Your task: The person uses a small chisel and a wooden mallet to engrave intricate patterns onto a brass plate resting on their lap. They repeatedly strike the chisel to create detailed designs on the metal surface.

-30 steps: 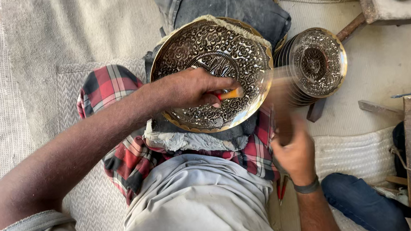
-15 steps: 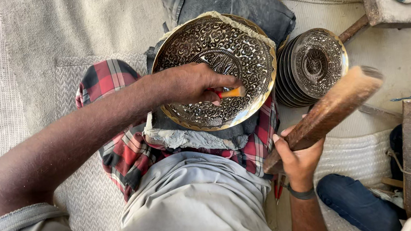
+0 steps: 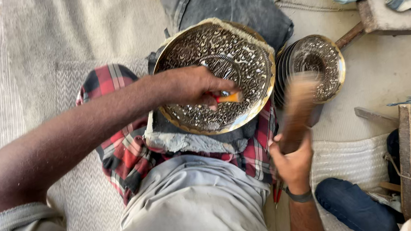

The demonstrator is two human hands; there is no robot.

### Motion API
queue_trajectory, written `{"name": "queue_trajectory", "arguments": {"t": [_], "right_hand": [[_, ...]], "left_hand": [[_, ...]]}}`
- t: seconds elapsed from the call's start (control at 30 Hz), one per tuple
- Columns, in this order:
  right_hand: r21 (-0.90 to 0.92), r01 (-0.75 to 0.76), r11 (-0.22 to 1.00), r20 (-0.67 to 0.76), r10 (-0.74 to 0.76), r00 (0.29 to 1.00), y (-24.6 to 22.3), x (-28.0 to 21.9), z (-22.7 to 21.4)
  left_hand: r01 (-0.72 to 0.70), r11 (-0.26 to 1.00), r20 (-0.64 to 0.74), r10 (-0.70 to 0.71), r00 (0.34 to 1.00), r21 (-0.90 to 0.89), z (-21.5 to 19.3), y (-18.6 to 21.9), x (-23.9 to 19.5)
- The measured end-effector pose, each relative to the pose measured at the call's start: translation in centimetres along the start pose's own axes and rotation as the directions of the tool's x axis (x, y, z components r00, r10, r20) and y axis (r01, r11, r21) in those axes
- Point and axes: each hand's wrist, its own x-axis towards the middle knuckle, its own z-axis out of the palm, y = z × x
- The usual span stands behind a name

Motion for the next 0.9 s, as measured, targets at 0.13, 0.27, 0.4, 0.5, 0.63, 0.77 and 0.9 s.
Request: {"name": "queue_trajectory", "arguments": {"t": [0.13,0.27,0.4,0.5,0.63,0.77,0.9], "right_hand": [[-0.172,0.197,0.965,-0.033,-0.206,0.978,-0.1,-0.2,0.3],[-0.202,0.178,0.963,-0.052,-0.192,0.980,0.4,0.1,0.1],[0.016,0.175,0.984,-0.105,-0.173,0.979,0.8,-0.5,0.5],[-0.506,0.241,0.828,0.155,-0.188,0.970,0.4,0.0,0.5],[0.046,-0.071,0.996,0.073,0.068,0.995,-0.7,0.9,1.8],[-0.015,-0.013,1.000,0.040,0.014,0.999,-1.7,4.0,4.3],[-0.024,0.211,0.977,0.000,-0.211,0.978,-2.6,8.6,3.9]], "left_hand": [[-0.068,0.998,-0.014,0.068,0.998,-0.001,-0.4,-0.1,0.1],[-0.049,0.999,0.014,0.050,0.999,-0.005,-0.6,-0.5,0.2],[-0.065,0.998,0.021,0.065,0.998,-0.008,-0.4,-0.2,0.1],[-0.205,0.978,-0.070,0.202,0.977,-0.046,-1.2,0.2,-0.5],[-0.118,0.976,-0.382,0.182,0.906,0.184,-2.4,-0.4,-2.0],[-0.030,0.919,-0.536,0.257,0.804,0.394,-2.4,-0.6,-2.8],[0.064,0.922,-0.717,0.252,0.651,0.382,0.8,-0.2,-4.1]]}}
